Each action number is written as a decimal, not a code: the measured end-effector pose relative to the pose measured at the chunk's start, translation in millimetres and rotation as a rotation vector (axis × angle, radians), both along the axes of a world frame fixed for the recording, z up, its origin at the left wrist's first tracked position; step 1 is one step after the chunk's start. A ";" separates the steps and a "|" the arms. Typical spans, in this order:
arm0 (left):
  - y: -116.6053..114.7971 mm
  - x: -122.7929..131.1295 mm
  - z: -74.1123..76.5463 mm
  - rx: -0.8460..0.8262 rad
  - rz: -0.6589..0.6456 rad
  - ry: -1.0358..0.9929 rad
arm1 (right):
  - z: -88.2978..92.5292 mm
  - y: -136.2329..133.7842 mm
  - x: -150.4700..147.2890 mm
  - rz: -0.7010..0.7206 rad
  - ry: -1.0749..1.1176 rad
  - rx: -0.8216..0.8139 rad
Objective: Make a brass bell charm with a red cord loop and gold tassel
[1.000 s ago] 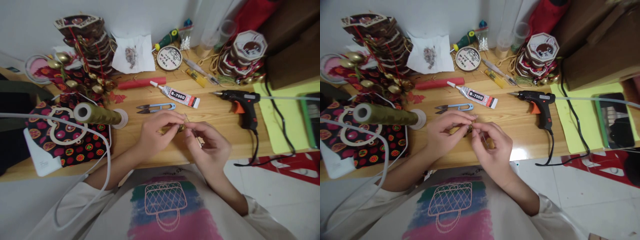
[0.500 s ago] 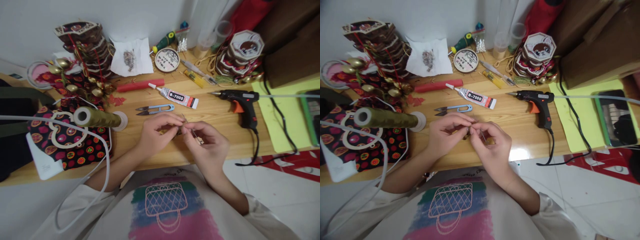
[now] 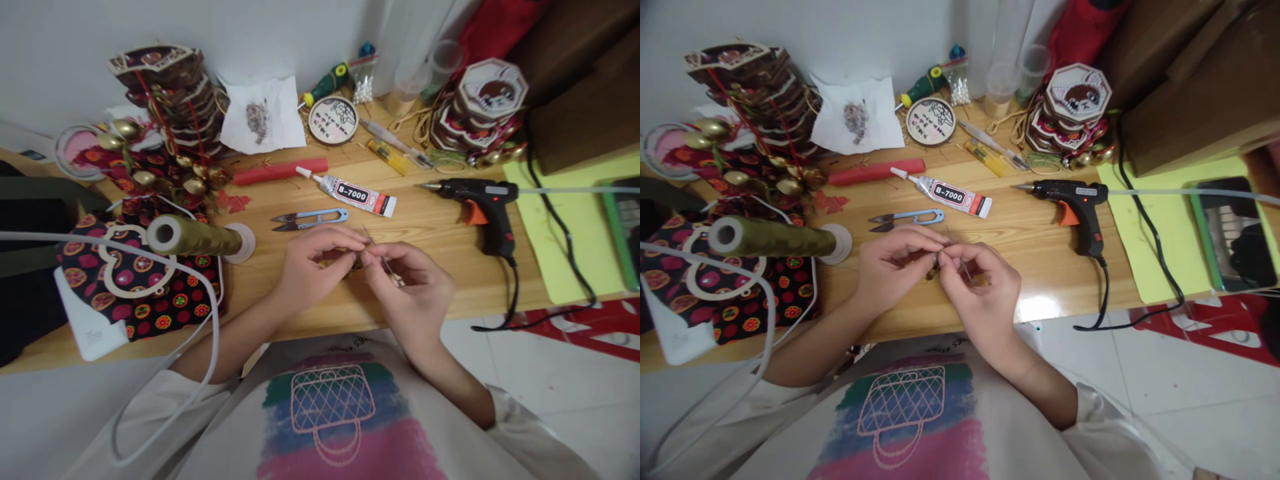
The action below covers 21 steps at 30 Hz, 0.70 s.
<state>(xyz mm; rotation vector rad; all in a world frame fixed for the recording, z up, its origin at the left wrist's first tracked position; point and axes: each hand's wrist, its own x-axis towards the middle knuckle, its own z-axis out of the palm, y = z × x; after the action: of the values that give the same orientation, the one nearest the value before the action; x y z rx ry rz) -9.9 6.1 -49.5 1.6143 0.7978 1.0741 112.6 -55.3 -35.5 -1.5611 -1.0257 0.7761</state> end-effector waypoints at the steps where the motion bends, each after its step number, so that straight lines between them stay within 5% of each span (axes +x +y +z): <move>1: 0.1 -0.2 -0.3 0.001 -0.003 -0.004 | -0.1 0.4 -0.2 -0.004 0.005 0.000; 21: 4.6 -2.1 1.5 -0.107 -0.087 -0.088 | 4.8 1.5 -0.6 -0.047 0.022 0.012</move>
<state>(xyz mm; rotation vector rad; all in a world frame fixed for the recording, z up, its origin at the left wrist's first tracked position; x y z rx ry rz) -11.9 10.7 -48.0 1.4883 0.7085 1.0158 112.0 -53.8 -30.8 -1.5576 -0.9734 0.7519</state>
